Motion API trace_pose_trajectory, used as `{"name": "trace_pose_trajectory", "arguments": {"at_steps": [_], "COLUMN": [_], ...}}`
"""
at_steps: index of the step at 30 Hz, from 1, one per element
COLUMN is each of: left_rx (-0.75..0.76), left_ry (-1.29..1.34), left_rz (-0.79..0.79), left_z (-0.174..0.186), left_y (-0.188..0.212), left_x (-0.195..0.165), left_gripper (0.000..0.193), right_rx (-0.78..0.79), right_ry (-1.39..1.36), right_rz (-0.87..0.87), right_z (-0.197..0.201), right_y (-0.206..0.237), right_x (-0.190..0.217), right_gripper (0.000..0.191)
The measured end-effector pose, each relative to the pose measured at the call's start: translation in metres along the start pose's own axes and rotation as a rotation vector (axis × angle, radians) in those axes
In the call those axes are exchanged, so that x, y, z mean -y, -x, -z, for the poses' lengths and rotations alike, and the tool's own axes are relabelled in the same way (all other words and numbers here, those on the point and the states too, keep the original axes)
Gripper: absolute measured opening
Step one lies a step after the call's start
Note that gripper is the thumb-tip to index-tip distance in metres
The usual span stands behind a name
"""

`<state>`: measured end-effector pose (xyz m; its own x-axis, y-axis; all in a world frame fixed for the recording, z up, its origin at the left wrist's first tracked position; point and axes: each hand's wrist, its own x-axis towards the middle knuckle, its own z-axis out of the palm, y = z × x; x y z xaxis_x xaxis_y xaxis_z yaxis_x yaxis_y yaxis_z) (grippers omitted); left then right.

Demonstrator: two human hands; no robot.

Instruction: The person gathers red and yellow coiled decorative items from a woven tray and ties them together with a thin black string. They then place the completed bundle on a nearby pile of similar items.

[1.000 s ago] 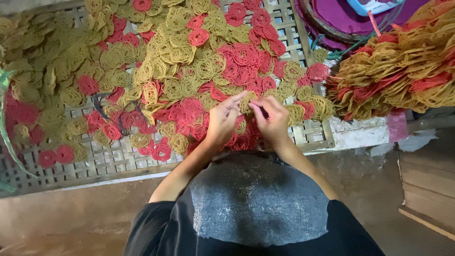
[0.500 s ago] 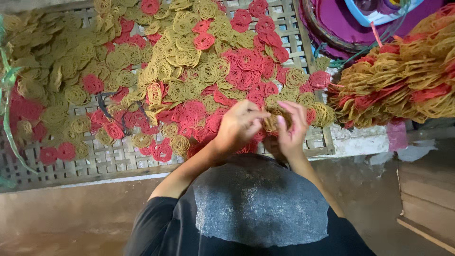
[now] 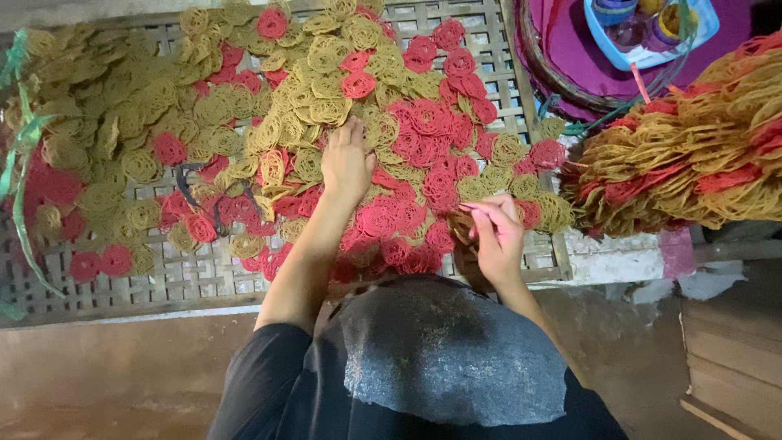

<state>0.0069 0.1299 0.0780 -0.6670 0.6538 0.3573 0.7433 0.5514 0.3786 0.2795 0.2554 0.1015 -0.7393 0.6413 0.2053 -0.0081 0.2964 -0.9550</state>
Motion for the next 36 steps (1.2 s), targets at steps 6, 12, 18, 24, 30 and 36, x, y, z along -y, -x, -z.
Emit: {"name": "trace_pose_trajectory", "arguments": {"at_steps": [6,12,18,24,30,36], "left_rx": [0.542,0.446,0.497,0.466,0.458,0.548], "left_ry": [0.192,1.462,1.555,1.567,1.545,1.493], "left_rz": [0.531,0.561,0.435,0.415,0.312,0.098], "left_z": [0.024,0.009,-0.017,-0.02,-0.009,0.024], "left_y": [-0.001,0.041,0.071,0.071,0.069,0.063], "left_x": [-0.01,-0.03,-0.035,-0.04,-0.053,-0.06], "left_gripper": [0.04,0.042,0.045,0.041,0.047,0.046], "right_rx": [-0.005,-0.051,-0.027,-0.008,-0.025,-0.025], "right_ry": [-0.002,0.18,0.271,0.242,0.279,0.248], "right_rz": [-0.031,0.128,0.138,0.086,0.105,0.053], "right_z": [-0.018,-0.037,-0.045,-0.045,-0.042,-0.044], "right_y": [-0.018,-0.034,-0.042,-0.041,-0.041,-0.041], "right_x": [0.023,0.036,0.039,0.034,0.025,0.015], "right_gripper": [0.015,0.009,0.007,0.006,0.008,0.01]}}
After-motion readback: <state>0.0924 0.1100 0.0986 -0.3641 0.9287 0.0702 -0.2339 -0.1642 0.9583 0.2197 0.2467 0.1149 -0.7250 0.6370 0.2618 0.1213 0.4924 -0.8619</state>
